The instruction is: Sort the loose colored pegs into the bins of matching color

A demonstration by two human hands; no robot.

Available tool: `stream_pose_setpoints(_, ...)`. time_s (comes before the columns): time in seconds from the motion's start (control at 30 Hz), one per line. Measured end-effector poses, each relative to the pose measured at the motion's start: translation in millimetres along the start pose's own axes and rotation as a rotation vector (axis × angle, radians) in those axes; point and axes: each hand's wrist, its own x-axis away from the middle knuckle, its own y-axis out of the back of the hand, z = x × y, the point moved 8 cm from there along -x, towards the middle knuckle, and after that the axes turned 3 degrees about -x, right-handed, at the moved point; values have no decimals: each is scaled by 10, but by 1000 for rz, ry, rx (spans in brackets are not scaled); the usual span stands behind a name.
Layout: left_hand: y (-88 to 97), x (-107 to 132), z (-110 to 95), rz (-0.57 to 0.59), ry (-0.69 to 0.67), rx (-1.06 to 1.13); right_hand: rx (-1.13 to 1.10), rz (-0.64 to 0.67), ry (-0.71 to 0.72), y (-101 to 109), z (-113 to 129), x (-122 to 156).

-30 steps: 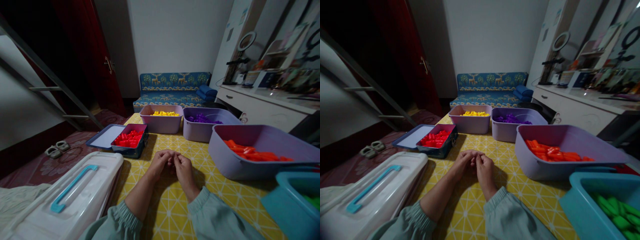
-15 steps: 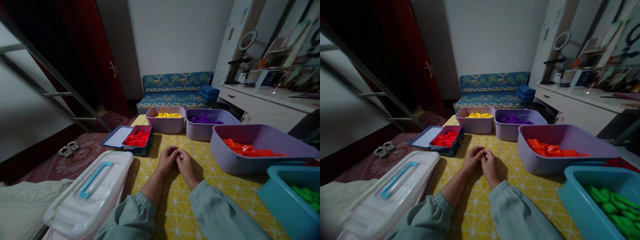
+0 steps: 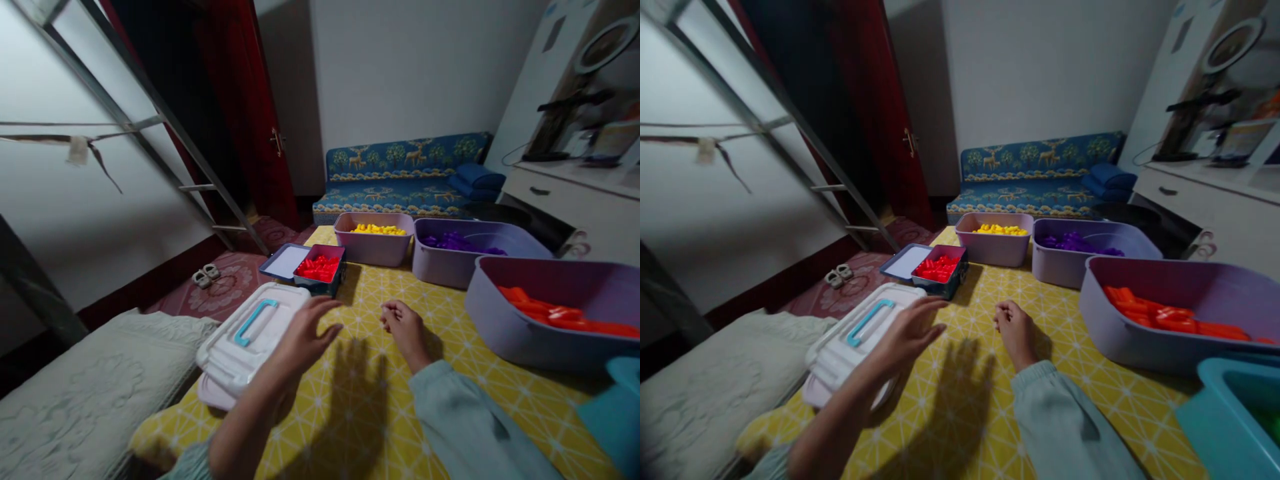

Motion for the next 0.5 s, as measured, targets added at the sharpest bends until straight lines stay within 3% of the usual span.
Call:
stream_pose_setpoints(0.07, 647, 219, 390, -205, 105, -282, -12, 8, -5, -6, -9, 3)
stream_pose_setpoints(0.13, 1134, 469, 920, -308, 313, -536, -18, 15, -10, -5, -18, -1)
stream_pose_setpoints(0.2, 1370, 732, 1505, -235, 569, -610, -21, 18, -15, 0, -26, -6)
stream_pose_setpoints(0.27, 1416, 954, 1918, -139, 702, -521, -26, 19, -19, 3, -27, -9)
stream_pose_setpoints(0.37, 1436, 1123, 2080, -187, 713, -417, -34, 15, -23, 3, -22, -8)
stream_pose_setpoints(0.5, 1483, 1159, 1874, -365, 662, -339, -42, 11, -26, -4, -28, -9)
